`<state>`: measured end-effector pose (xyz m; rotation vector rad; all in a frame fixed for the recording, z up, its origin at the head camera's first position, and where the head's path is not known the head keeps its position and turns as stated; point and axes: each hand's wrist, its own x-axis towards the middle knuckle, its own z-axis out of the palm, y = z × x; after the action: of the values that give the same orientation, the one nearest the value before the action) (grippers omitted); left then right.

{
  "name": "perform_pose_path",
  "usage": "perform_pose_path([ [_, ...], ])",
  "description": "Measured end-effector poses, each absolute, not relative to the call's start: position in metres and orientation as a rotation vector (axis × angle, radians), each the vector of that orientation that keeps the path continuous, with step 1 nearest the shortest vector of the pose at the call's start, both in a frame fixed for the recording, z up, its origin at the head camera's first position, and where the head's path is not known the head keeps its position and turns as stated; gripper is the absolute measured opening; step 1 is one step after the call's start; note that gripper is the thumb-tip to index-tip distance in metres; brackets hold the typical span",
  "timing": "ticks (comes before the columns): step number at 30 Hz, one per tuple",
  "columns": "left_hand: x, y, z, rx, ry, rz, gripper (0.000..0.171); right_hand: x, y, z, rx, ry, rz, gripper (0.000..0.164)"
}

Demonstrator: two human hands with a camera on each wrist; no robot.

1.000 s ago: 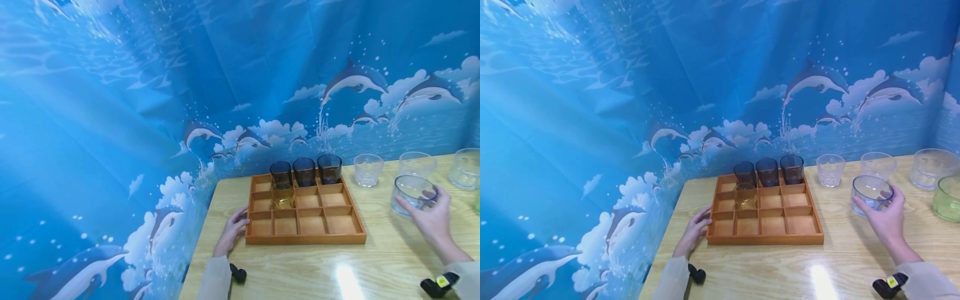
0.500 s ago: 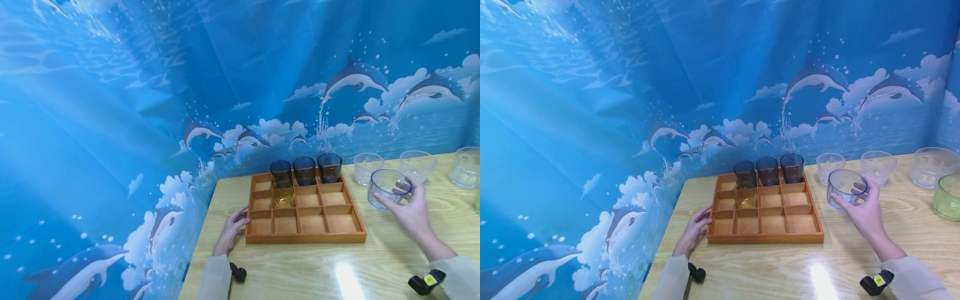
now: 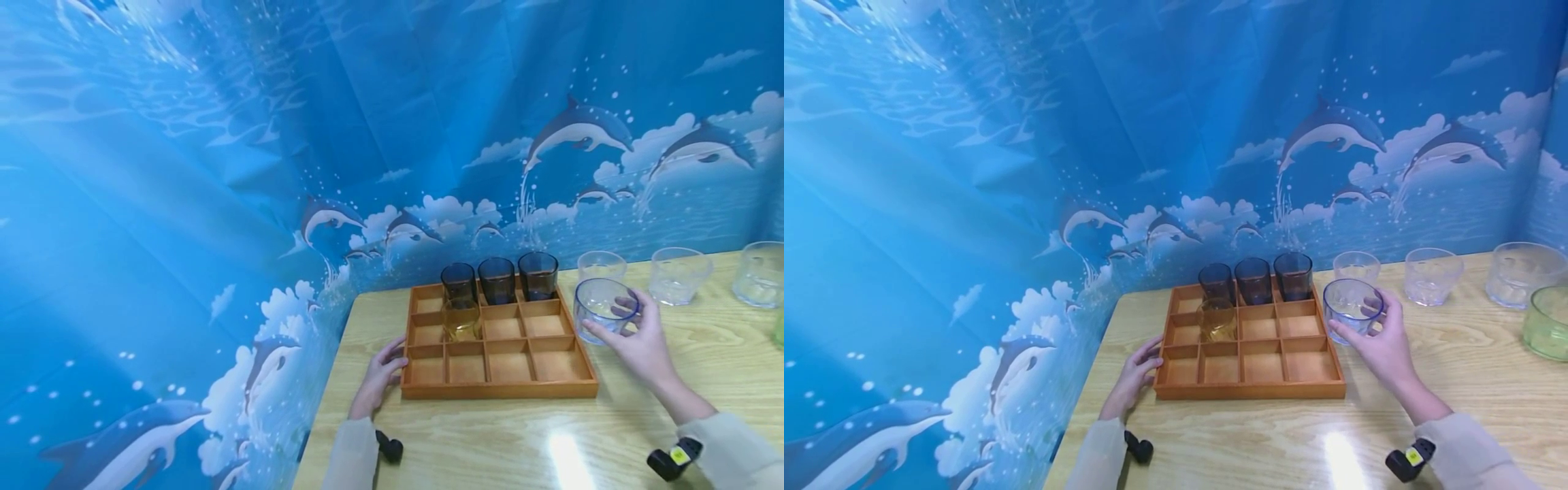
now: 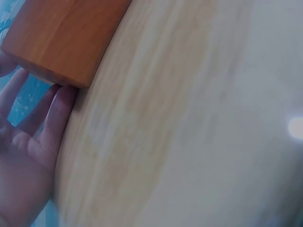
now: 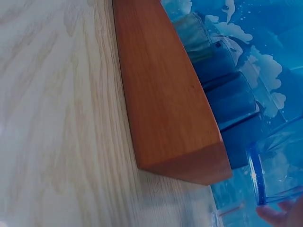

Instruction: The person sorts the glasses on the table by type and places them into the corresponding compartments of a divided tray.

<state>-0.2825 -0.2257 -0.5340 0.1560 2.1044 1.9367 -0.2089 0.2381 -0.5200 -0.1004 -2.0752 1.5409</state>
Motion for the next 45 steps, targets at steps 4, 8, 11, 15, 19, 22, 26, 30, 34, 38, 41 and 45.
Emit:
perform_pose_path([
  [4, -0.278, -0.224, -0.528, 0.173, 2.114, 1.933, 0.05, -0.219, 0.236, -0.533, -0.045, -2.065, 1.529, 0.089],
  [8, -0.278, -0.224, -0.528, 0.185, 2.112, 1.939, 0.05, -0.221, 0.222, -0.527, -0.035, -2.048, 1.572, 0.09],
  [11, -0.278, -0.225, -0.529, 0.182, 2.11, 1.941, 0.05, -0.219, 0.21, -0.516, -0.004, -2.03, 1.629, 0.089],
  [15, -0.278, -0.224, -0.529, 0.189, 2.111, 1.949, 0.05, -0.219, 0.196, -0.507, 0.044, -2.019, 1.663, 0.088],
  [19, -0.278, -0.223, -0.529, 0.177, 2.113, 1.947, 0.05, -0.218, 0.183, -0.497, 0.041, -2.062, 1.643, 0.089],
  [22, -0.278, -0.223, -0.528, 0.164, 2.11, 1.952, 0.049, -0.218, 0.175, -0.491, 0.066, -2.114, 1.617, 0.09],
  [26, -0.278, -0.223, -0.528, 0.177, 2.099, 1.962, 0.05, -0.22, 0.165, -0.488, 0.108, -2.138, 1.634, 0.09],
  [30, -0.278, -0.222, -0.529, 0.188, 2.098, 1.969, 0.051, -0.224, 0.156, -0.488, 0.143, -2.127, 1.701, 0.09],
  [34, -0.277, -0.222, -0.529, 0.173, 2.106, 1.968, 0.051, -0.231, 0.148, -0.489, 0.16, -2.104, 1.774, 0.091],
  [38, -0.277, -0.221, -0.529, 0.156, 2.111, 1.966, 0.051, -0.236, 0.143, -0.492, 0.177, -2.1, 1.803, 0.091],
  [41, -0.277, -0.222, -0.529, 0.155, 2.112, 1.966, 0.051, -0.24, 0.139, -0.496, 0.177, -2.119, 1.789, 0.089],
  [45, -0.277, -0.222, -0.529, 0.158, 2.118, 1.96, 0.051, -0.245, 0.133, -0.5, 0.182, -2.158, 1.756, 0.089],
])
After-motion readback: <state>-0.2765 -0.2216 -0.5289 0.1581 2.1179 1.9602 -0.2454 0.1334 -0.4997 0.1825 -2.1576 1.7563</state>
